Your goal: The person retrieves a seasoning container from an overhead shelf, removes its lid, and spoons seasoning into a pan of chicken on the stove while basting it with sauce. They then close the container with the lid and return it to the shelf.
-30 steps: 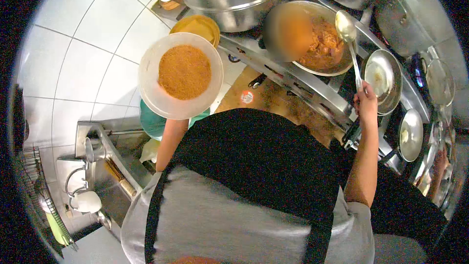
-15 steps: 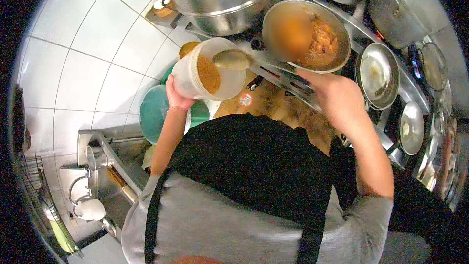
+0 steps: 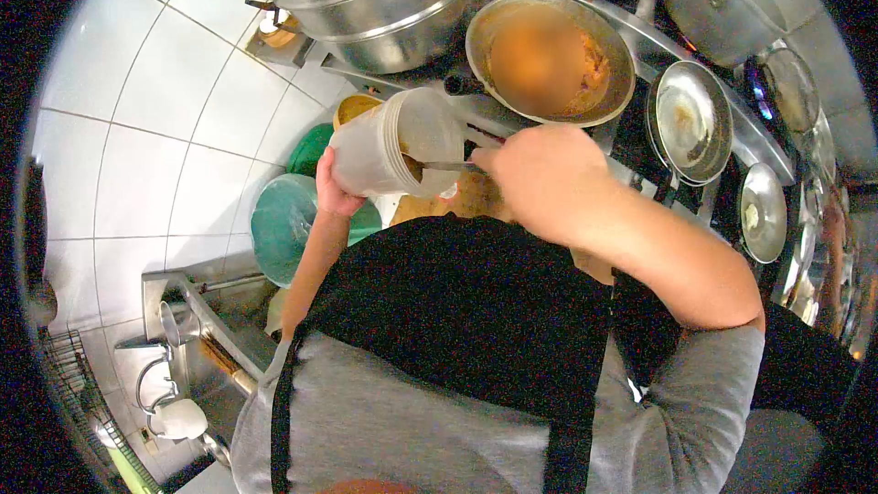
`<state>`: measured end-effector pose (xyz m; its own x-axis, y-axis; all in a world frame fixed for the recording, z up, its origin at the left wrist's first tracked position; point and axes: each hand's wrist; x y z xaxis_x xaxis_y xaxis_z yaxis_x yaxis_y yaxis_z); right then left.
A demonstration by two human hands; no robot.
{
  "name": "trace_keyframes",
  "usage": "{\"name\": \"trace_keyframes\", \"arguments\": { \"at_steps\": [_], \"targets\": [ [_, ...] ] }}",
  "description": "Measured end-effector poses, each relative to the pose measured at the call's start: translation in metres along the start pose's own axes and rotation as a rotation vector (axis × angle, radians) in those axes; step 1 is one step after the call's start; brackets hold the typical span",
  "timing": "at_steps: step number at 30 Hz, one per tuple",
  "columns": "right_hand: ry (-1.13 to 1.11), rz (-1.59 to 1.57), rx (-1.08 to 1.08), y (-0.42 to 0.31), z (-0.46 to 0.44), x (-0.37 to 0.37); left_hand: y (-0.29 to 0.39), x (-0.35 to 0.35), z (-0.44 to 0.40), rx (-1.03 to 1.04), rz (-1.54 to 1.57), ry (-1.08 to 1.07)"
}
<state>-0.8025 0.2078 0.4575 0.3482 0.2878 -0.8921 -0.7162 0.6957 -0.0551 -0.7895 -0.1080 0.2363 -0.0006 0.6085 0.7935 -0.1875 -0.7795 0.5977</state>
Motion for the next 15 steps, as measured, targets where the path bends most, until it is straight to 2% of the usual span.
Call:
{"name": "trace_keyframes", "arguments": {
  "at_steps": [3, 6, 7, 13, 15],
  "targets": [
    [0.115, -0.338, -0.102, 0.034, -0.018, 0.026, -0.006, 0.001, -0.002, 0.017, 0.032, 0.046],
    [-0.019, -0.683, -0.042, 0.048, -0.008, 0.012, -0.007, -0.007, -0.006, 0.071, 0.086, 0.045],
    [-0.043, -0.691, 0.044, 0.045, -0.001, 0.003, -0.009, -0.010, -0.007, 0.089, 0.108, 0.032],
    [0.032, -0.658, 0.123, 0.061, 0.005, 0.014, -0.009, 0.000, -0.012, 0.087, 0.078, 0.091],
    [0.100, -0.642, 0.014, 0.071, 0.000, 0.030, -0.012, 0.001, -0.017, 0.070, 0.077, 0.102]
  ]
}}
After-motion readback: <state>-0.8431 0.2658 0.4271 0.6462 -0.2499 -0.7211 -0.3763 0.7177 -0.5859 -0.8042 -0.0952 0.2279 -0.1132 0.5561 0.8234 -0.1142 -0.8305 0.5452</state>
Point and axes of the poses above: each hand's wrist, its own z-axis away from the middle knuckle, its own x-axis out of the palm, y = z × x, and after that the axes turned 14 degrees about -y, right-handed
